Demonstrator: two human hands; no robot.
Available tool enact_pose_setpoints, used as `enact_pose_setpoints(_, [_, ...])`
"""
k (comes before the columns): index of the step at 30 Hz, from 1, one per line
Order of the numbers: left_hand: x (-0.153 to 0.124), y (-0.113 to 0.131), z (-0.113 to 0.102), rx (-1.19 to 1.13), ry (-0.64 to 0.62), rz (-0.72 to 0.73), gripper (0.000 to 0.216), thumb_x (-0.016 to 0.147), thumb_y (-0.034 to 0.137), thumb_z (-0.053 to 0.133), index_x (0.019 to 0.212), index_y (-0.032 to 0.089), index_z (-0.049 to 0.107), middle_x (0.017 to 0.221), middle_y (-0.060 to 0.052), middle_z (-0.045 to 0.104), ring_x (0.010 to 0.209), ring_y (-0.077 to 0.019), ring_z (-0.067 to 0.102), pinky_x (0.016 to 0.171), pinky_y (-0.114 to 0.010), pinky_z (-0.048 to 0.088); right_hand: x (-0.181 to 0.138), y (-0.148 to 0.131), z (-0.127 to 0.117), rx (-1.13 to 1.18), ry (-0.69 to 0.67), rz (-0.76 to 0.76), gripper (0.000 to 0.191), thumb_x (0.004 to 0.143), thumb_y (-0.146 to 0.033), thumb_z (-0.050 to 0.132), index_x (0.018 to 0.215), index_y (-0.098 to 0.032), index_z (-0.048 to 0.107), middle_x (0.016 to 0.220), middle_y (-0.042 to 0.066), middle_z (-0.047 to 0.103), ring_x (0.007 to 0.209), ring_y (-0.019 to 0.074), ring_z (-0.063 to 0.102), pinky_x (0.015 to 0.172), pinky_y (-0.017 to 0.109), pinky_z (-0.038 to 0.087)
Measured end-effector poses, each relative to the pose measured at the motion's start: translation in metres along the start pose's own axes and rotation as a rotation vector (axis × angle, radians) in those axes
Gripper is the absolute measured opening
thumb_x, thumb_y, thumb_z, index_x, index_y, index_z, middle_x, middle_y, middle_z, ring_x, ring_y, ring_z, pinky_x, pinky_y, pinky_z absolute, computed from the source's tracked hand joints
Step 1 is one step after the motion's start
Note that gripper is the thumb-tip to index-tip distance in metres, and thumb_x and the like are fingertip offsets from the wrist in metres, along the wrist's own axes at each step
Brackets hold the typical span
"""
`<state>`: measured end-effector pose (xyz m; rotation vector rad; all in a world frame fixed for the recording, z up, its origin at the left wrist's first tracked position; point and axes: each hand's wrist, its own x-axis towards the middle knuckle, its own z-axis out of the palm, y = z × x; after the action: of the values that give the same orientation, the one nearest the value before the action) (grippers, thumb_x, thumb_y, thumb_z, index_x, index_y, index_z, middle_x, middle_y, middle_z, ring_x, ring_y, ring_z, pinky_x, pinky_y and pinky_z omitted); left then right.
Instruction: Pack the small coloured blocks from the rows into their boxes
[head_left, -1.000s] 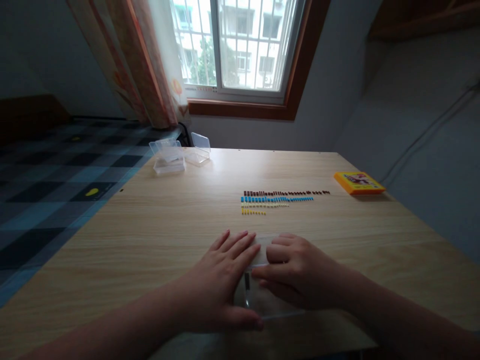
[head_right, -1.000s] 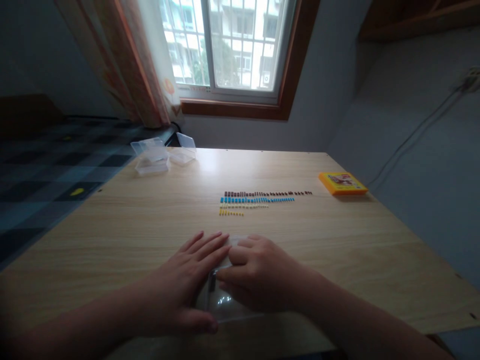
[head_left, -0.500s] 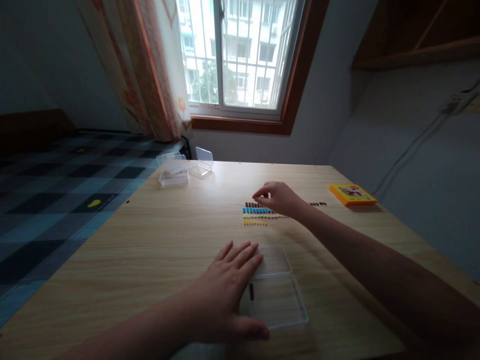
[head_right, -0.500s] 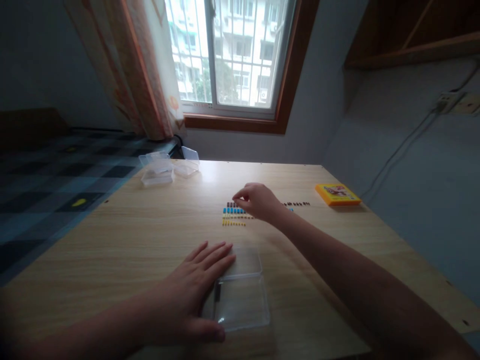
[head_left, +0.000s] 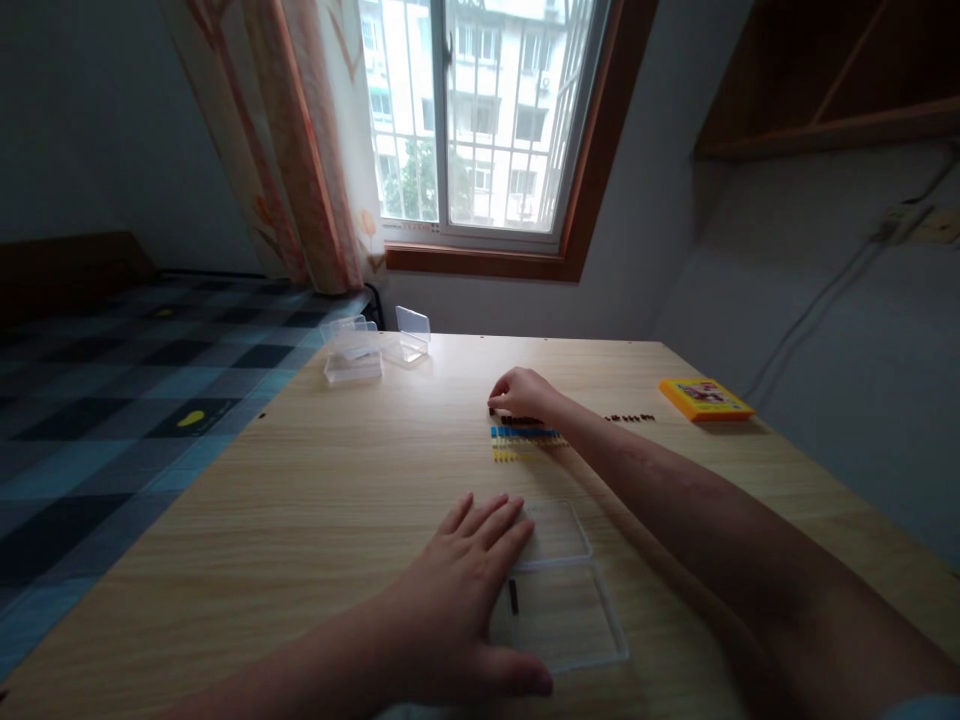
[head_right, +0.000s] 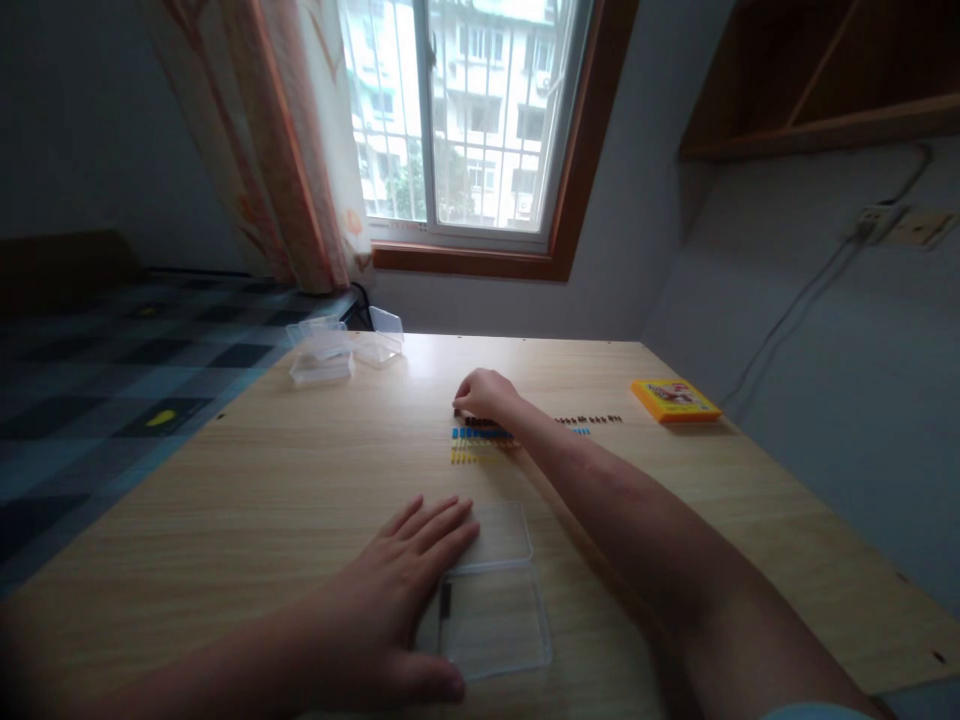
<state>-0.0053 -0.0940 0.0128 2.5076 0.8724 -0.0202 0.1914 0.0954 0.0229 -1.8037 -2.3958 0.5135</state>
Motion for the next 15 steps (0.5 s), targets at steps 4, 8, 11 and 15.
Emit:
enact_pose_setpoints(4, [-0.0003,-0.0009,0.0008,-0.010,0.023,0.004,0.109,0.076,0.080,0.063,0.161,0.019,0.032,0.168,-0.015,0.016,0.155,-0.0381,0.016,0.126,-0.063,0.008,-0.0003,0.0010,-0.0039,-0.007,-0.021,-0.026,0.029,0.100,-0.038,0.063,0.118,-0.015,0.066,0.119,0.008,0.067,0.102,0.0225,0.066,0.089,0.041,0.058])
enact_pose_setpoints(8, [-0.0001,-0.0030,0.0029,-0.029,0.032,0.017,0.110,0.075,0.079,0.066,0.161,0.020,0.032,0.167,-0.015,0.017,0.155,-0.0390,0.016,0.126,-0.063,0.007,-0.0025,0.0003,-0.0046,-0.029,-0.049,-0.042,0.028,0.099,-0.037,0.064,0.117,-0.015,0.066,0.117,0.008,0.067,0.101,0.0218,0.067,0.088,0.041,0.058])
enact_pose_setpoints(11, [0.0000,-0.0046,0.0046,-0.036,0.060,0.038,0.108,0.076,0.079,0.066,0.160,0.020,0.033,0.167,-0.016,0.019,0.154,-0.0395,0.018,0.126,-0.063,0.007,-0.0030,-0.0026,-0.0027,-0.052,-0.059,-0.040,0.028,0.099,-0.037,0.064,0.116,-0.015,0.066,0.116,0.008,0.067,0.100,0.0216,0.067,0.088,0.041,0.058])
enact_pose_setpoints(15, [0.0001,-0.0054,0.0057,-0.033,0.077,0.053,0.106,0.076,0.077,0.067,0.160,0.021,0.033,0.167,-0.016,0.020,0.154,-0.0392,0.019,0.126,-0.062,0.007,-0.0031,-0.0070,0.0013,-0.079,-0.028,-0.042,0.028,0.099,-0.038,0.064,0.117,-0.016,0.066,0.117,0.008,0.067,0.101,0.0217,0.067,0.089,0.041,0.058])
